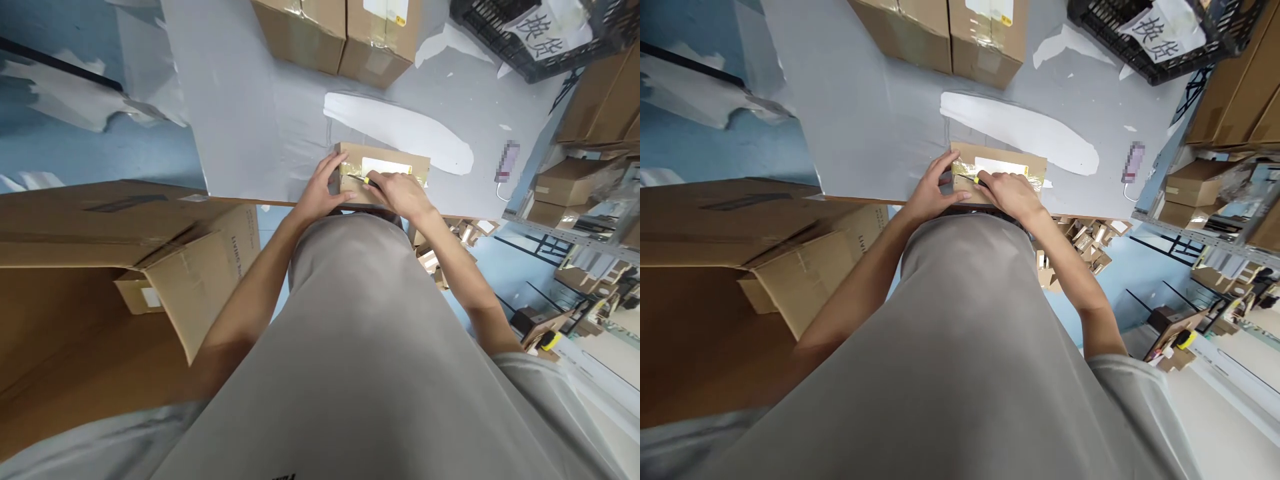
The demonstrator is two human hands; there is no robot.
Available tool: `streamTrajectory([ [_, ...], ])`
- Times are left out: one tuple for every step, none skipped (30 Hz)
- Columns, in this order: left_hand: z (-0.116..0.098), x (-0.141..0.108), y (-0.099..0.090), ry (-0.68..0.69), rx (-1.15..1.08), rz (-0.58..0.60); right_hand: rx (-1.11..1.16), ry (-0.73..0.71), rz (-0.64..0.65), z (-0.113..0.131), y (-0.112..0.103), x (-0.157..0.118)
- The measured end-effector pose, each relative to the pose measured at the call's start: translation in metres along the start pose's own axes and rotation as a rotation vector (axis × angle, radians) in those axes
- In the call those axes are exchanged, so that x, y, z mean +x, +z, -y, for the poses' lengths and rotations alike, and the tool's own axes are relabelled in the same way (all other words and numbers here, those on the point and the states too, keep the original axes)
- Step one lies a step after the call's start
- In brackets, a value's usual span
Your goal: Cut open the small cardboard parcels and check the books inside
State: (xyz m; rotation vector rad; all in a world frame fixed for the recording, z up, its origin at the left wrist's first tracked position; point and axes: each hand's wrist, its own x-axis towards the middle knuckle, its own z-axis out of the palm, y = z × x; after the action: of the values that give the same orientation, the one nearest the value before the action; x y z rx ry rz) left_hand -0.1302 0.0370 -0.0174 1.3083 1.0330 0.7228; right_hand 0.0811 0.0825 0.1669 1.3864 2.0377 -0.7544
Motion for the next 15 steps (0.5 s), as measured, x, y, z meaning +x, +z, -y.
streamTrajectory([
  [0.002,0.001,0.000,-0.001,-0.014,0.002,-0.024,-0.005,0.017,0.001,-0.003,0.003],
  [0.003,0.002,0.000,-0.001,-0.026,0.004,-0.042,-0.010,0.028,0.001,-0.006,0.005],
  [0.004,0.003,0.000,-0.001,-0.036,0.003,-0.055,-0.014,0.033,0.001,-0.008,0.007],
  [0.006,0.005,0.000,0.001,-0.044,0.002,-0.066,-0.019,0.037,0.001,-0.009,0.010],
  [0.007,0.005,0.000,0.003,-0.050,0.001,-0.076,-0.023,0.039,0.001,-0.011,0.011],
  [0.007,0.006,0.001,0.005,-0.057,0.000,-0.085,-0.026,0.041,0.001,-0.011,0.013],
  [0.008,0.007,0.001,0.006,-0.063,0.000,-0.092,-0.029,0.042,0.001,-0.012,0.014],
  [0.008,0.007,0.001,0.005,-0.068,0.001,-0.096,-0.033,0.042,0.002,-0.013,0.015],
  [0.008,0.007,0.001,0.003,-0.073,0.003,-0.100,-0.036,0.040,0.002,-0.013,0.016],
  [0.008,0.007,0.001,0.002,-0.077,0.005,-0.102,-0.040,0.038,0.002,-0.013,0.017],
  [0.008,0.007,0.001,0.001,-0.080,0.006,-0.104,-0.042,0.037,0.002,-0.013,0.018],
  [0.008,0.007,0.001,0.001,-0.081,0.005,-0.106,-0.043,0.036,0.002,-0.012,0.019],
  [0.007,0.007,0.001,0.002,-0.082,0.004,-0.106,-0.044,0.035,0.001,-0.012,0.020],
  [0.007,0.007,0.001,0.005,-0.082,0.002,-0.106,-0.045,0.035,0.001,-0.011,0.022],
  [0.007,0.007,0.001,0.008,-0.081,0.001,-0.104,-0.047,0.034,0.000,-0.011,0.024],
])
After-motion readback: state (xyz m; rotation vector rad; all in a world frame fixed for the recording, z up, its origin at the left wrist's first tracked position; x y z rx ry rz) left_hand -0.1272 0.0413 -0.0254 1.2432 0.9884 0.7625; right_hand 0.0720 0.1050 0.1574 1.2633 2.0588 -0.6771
